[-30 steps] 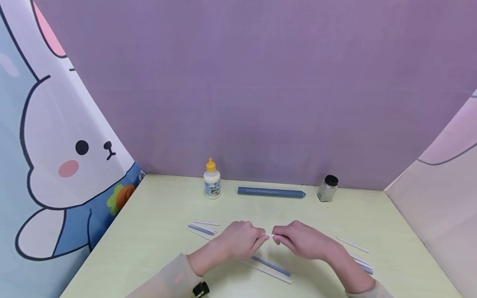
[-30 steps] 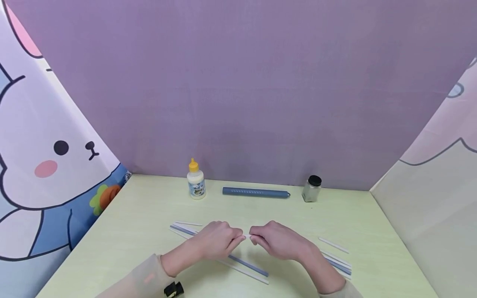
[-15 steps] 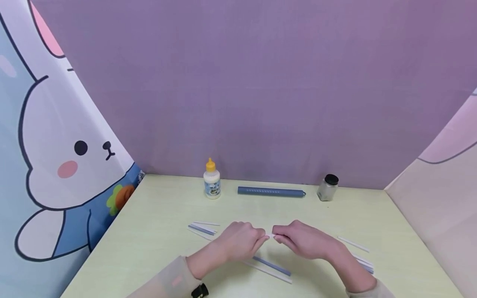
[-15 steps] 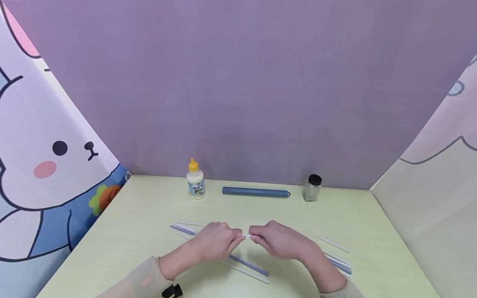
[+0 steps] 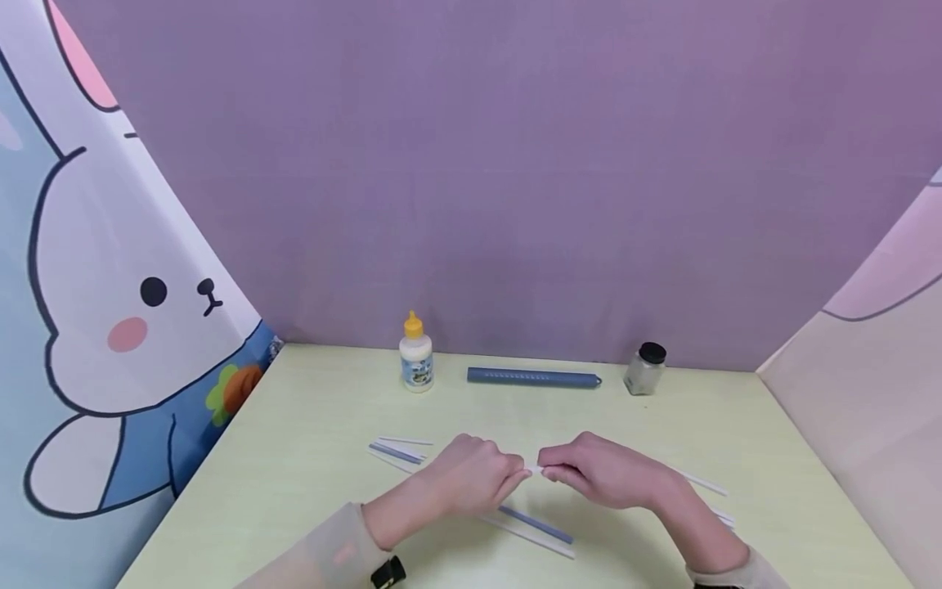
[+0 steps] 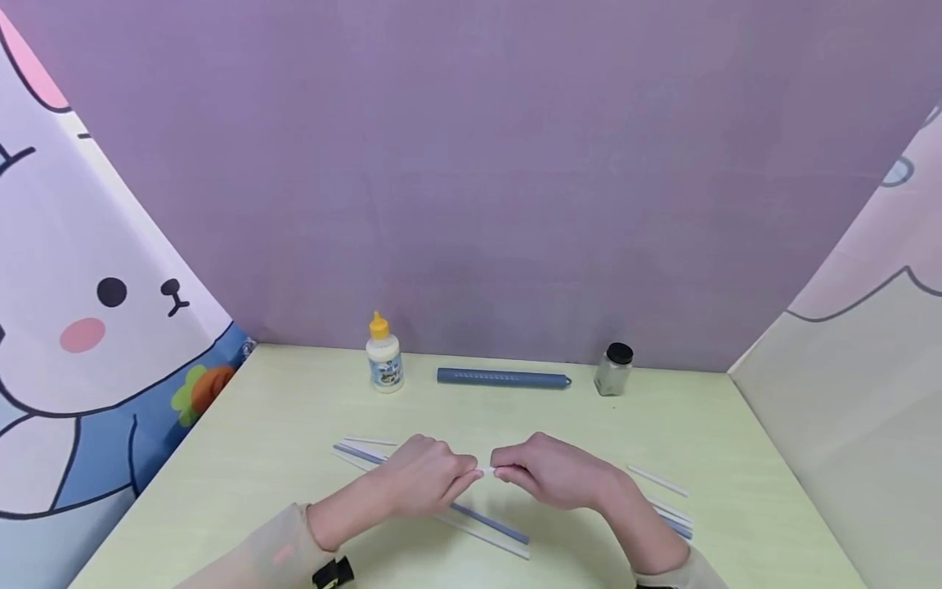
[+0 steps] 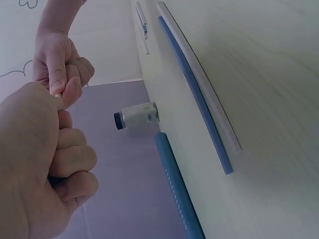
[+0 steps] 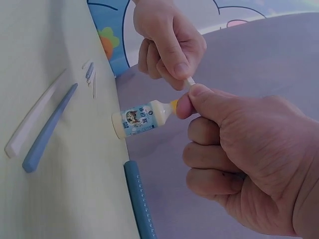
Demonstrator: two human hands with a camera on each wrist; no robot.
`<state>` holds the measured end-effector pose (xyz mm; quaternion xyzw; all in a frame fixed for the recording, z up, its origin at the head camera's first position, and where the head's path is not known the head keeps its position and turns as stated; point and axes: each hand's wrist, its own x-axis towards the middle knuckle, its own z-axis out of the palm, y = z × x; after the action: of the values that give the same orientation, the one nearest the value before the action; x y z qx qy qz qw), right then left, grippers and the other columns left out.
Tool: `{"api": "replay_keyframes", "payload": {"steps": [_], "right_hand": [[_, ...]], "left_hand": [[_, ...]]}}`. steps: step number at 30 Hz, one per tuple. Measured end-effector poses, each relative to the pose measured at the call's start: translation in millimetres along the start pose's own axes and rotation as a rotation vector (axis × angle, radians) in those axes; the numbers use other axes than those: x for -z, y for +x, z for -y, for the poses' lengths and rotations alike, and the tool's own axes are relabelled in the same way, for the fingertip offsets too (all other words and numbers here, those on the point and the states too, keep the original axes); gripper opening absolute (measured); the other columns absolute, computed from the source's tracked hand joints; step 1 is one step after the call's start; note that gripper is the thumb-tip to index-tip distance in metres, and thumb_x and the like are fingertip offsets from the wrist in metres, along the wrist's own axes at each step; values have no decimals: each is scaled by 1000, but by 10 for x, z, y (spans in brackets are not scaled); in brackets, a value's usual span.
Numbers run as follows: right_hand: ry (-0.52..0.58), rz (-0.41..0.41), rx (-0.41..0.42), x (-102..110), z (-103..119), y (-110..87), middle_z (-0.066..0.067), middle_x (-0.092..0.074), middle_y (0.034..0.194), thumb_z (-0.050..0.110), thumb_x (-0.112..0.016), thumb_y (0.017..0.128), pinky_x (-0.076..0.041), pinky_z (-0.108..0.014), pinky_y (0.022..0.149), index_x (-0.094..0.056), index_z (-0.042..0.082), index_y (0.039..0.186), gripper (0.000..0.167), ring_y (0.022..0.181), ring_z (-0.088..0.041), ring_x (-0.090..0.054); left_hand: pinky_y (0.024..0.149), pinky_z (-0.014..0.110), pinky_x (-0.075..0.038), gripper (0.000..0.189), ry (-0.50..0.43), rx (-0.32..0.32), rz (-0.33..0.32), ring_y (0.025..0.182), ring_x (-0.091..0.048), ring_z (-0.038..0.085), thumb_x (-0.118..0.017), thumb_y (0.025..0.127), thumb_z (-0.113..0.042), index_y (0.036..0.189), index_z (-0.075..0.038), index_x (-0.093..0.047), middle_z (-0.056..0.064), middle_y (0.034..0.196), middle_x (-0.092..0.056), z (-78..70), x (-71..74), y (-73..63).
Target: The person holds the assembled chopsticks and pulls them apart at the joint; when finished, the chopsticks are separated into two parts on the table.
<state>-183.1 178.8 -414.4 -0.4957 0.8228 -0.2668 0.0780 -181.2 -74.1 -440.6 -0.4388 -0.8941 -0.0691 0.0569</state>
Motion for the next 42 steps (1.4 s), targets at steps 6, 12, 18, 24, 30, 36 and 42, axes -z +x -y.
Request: {"api": "replay_keyframes", "payload": {"steps": [6,12,18,24,30,36,42], "right_hand": [[-20,-21,-18,12,23,10,15,-24,70,20,-50,114,-25,-12,58,-47,17,84,30,61,8,-19],[-26,-32,-32,-16,-22,29,15,-24,70,19,-50,114,-24,-12,57,-50,15,84,30,61,8,-19],[28,22,-36,-5,-46,26,14,-27,70,21,-51,114,-27,-12,59,-51,15,85,30,61,8,-22],[38,27,-35,34,4,6,13,-25,69,22,-50,114,-26,-12,58,-47,18,84,30,60,8,-20],[9,13,-61,-24,35,-7,17,-23,70,24,-47,115,-24,-13,58,-47,17,85,31,60,7,-18],[-22,-10,-84,-106,41,20,17,-23,69,22,-48,115,-24,-13,56,-46,18,83,32,59,7,-18],[-92,-7,-163,-184,79,81,17,-26,69,18,-50,113,-32,-16,60,-47,20,81,32,61,5,-24]], "left_hand": [[47,21,-26,46,-5,25,-8,48,-28,3,-43,114,-39,71,-21,-44,-11,56,-26,-15,35,4],[47,21,-26,46,2,47,-9,49,-28,4,-44,114,-38,71,-21,-44,-12,56,-25,7,9,29],[47,20,-24,46,-15,-16,20,49,-27,3,-45,114,-37,71,-21,-45,-11,56,-25,46,17,23],[47,20,-24,46,0,-34,-6,49,-26,3,-44,114,-38,71,-22,-46,-12,56,-25,39,36,17],[46,20,-23,46,-19,10,-9,48,-25,3,-46,114,-38,71,-21,-45,-12,56,-24,0,12,-18],[46,20,-23,44,-38,42,-22,48,-28,3,-49,113,-37,71,-22,-46,-12,56,-27,0,-15,-56],[45,22,-22,34,197,-4,-91,49,-30,4,-54,108,-34,77,-22,-51,-12,58,-37,11,-65,-62]]}}
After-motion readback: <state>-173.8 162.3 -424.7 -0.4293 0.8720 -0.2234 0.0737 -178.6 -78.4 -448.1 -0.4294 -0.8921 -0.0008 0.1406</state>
